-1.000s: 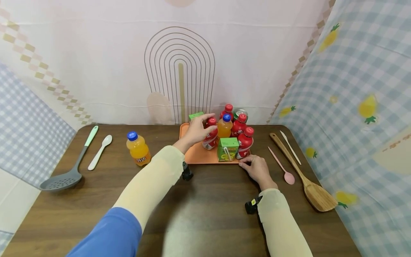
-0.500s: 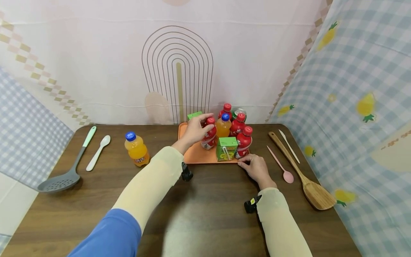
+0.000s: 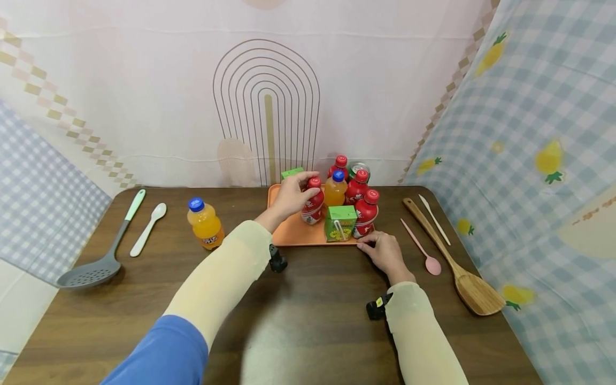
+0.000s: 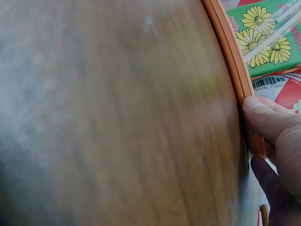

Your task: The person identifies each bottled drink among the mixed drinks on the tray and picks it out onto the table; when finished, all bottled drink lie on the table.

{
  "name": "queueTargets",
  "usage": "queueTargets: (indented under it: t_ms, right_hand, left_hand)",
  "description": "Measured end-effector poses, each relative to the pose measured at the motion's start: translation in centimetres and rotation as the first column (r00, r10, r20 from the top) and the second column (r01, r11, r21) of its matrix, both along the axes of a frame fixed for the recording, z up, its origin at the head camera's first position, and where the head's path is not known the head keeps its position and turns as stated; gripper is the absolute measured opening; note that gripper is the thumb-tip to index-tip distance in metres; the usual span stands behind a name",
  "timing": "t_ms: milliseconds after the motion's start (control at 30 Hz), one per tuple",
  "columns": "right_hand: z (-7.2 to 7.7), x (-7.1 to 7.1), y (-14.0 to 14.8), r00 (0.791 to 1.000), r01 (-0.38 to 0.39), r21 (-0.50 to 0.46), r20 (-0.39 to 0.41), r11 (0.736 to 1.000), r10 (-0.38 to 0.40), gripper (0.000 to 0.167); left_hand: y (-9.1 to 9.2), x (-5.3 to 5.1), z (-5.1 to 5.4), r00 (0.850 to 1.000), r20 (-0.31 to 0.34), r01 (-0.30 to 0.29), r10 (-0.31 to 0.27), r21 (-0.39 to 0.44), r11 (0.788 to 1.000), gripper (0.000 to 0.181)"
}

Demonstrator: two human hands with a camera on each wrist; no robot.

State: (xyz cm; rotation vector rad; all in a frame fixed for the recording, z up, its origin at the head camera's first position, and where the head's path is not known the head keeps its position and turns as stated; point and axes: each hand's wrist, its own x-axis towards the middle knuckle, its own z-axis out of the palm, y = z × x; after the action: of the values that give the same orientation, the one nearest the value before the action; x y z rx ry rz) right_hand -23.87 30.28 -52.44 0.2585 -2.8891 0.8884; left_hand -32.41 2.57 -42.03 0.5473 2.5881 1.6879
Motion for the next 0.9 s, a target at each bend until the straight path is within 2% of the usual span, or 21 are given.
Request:
queueTargets:
  t_ms: [267,433,900]
  right_hand:
    - [-0.1,0.0,-0.2,1.000,0.001,-0.004,-0.001,1.000,-0.001,0.010]
    - [-0.2,0.1,-0.1,1.000,-0.002,0.000,-0.010,1.000,0.002,0.011]
    - [-0.2,-0.1,0.1,1.000,-0.004,0.011,0.003,1.000,0.004,0.011]
  left_hand:
    - [-1.8,1.0,1.0,0.999,-0.007,0.052,-0.052,0.011,0.999,0.040]
    - [-3.2,1.8,1.2,0.998,-0.035,0.057,-0.056,0.021,0.998,0.041]
    - [-8.8,5.0,1.8,0.997,-0.059,-0.037,0.043,0.106,0.994,0.039]
